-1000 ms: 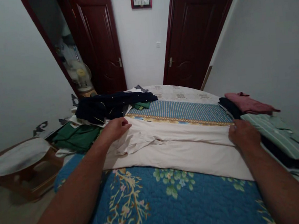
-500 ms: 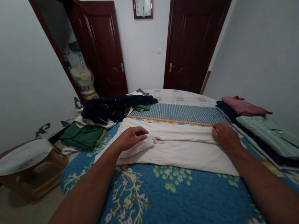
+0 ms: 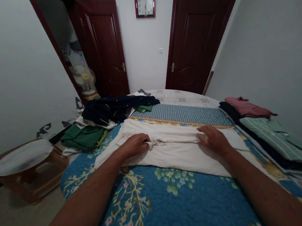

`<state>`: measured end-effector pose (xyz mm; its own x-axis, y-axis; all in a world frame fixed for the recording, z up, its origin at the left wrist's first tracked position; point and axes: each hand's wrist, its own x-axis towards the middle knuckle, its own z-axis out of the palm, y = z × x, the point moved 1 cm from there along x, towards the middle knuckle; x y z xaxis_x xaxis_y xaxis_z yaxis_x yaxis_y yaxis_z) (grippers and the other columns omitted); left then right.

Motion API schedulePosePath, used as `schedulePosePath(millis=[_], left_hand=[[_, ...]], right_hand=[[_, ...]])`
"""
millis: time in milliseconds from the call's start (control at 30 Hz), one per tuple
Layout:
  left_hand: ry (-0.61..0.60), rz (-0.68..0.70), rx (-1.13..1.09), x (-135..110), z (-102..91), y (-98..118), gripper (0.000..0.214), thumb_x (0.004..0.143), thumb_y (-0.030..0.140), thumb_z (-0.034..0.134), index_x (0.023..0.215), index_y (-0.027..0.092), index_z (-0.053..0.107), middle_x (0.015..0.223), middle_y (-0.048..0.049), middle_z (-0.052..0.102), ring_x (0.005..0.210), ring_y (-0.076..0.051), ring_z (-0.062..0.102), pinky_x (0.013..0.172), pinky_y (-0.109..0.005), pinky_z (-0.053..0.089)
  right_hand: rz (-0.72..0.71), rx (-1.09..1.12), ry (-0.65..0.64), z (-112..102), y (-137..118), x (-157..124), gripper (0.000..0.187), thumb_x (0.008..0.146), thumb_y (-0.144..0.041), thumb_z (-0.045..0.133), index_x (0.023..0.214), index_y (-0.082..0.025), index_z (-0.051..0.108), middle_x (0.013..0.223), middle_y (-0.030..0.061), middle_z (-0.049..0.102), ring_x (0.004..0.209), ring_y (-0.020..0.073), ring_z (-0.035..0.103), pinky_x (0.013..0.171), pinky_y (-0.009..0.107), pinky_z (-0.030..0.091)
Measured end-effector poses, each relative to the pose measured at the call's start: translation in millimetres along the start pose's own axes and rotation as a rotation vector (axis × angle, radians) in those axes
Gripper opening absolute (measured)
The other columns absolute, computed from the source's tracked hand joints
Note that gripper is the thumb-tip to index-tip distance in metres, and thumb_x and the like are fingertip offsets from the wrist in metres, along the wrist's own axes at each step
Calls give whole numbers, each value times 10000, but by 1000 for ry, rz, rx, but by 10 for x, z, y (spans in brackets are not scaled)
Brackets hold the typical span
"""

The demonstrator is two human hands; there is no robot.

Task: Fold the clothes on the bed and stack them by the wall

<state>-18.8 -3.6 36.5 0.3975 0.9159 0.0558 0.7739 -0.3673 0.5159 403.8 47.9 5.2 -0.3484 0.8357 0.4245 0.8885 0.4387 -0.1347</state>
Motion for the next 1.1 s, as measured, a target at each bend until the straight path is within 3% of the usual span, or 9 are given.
schedulePosePath(millis=[133, 233, 400, 567, 667, 767, 900, 967, 1100], left_hand=[[-119, -17, -254, -17, -129, -116, 322, 896, 442, 611, 1023, 188, 760, 803, -3, 705, 717, -176, 608, 665, -273, 446], [-167, -9, -250, -25, -146, -175, 376, 925, 512, 613, 973, 186, 792, 834, -27, 748, 740, -184, 640, 684, -277, 458], [38, -38, 44, 12, -153, -327, 331, 972, 404, 579, 1015, 204, 839, 1019, -85, 825, 937, -235, 727, 829, -305, 506], [297, -375, 297, 11, -254, -578, 327, 991, 344, 553, 1124, 186, 808, 1204, -151, 801, 1135, -293, 732, 926, -347, 523], [306, -512, 369, -32, -272, -634, 328, 1011, 382, 549, 1145, 181, 771, 1209, -177, 791, 1143, -325, 734, 910, -378, 530], [256, -545, 399, -59, -227, -566, 357, 1035, 424, 538, 1234, 186, 715, 1246, -181, 777, 1152, -325, 733, 928, -387, 533], [249, -546, 466, -46, -118, -419, 394, 1059, 407, 507, 1360, 185, 631, 1328, -198, 725, 1202, -338, 715, 957, -409, 538], [249, -537, 484, -28, -72, -386, 391, 1069, 380, 486, 1383, 181, 608, 1330, -211, 708, 1210, -347, 709, 954, -421, 541], [250, -527, 479, -3, -30, -414, 368, 1086, 366, 459, 1379, 191, 597, 1315, -208, 699, 1207, -351, 706, 948, -431, 545]], right_hand=[[-228, 89, -95, 122, -546, -2, 318, 1044, -326, 587, 1294, -198, 735, 1261, 140, 744, 1168, 278, 659, 1059, 405, 516], [-302, 57, -122, 217, -772, -7, 266, 1073, -265, 550, 1203, -192, 770, 1211, 127, 753, 1125, 259, 654, 1028, 386, 508], [-285, 25, -112, 206, -804, -18, 270, 1084, -241, 525, 1153, -194, 781, 1181, 126, 758, 1105, 261, 654, 1015, 385, 506], [-299, 99, -61, 137, -1055, -15, 250, 1060, -252, 556, 1186, -199, 765, 1180, 132, 759, 1088, 268, 661, 1001, 404, 521], [-333, 119, -98, 163, -1439, -17, 220, 1065, -331, 591, 1130, -203, 757, 1116, 123, 756, 1044, 263, 664, 948, 381, 526], [-304, 98, -130, 228, -1890, -14, 285, 1038, -489, 661, 1118, -224, 727, 1095, 113, 742, 1024, 267, 659, 886, 365, 516], [-139, 20, -121, 384, -2342, 71, 456, 1007, -672, 646, 1084, -224, 684, 1013, 131, 721, 948, 295, 662, 800, 375, 495], [-63, 4, -113, 479, -2449, 137, 413, 1033, -642, 613, 1045, -233, 669, 962, 126, 714, 886, 291, 656, 757, 366, 475], [-26, 68, -85, 590, -2456, 219, 125, 1050, -369, 595, 1035, -256, 645, 965, 96, 702, 868, 262, 633, 736, 331, 444]])
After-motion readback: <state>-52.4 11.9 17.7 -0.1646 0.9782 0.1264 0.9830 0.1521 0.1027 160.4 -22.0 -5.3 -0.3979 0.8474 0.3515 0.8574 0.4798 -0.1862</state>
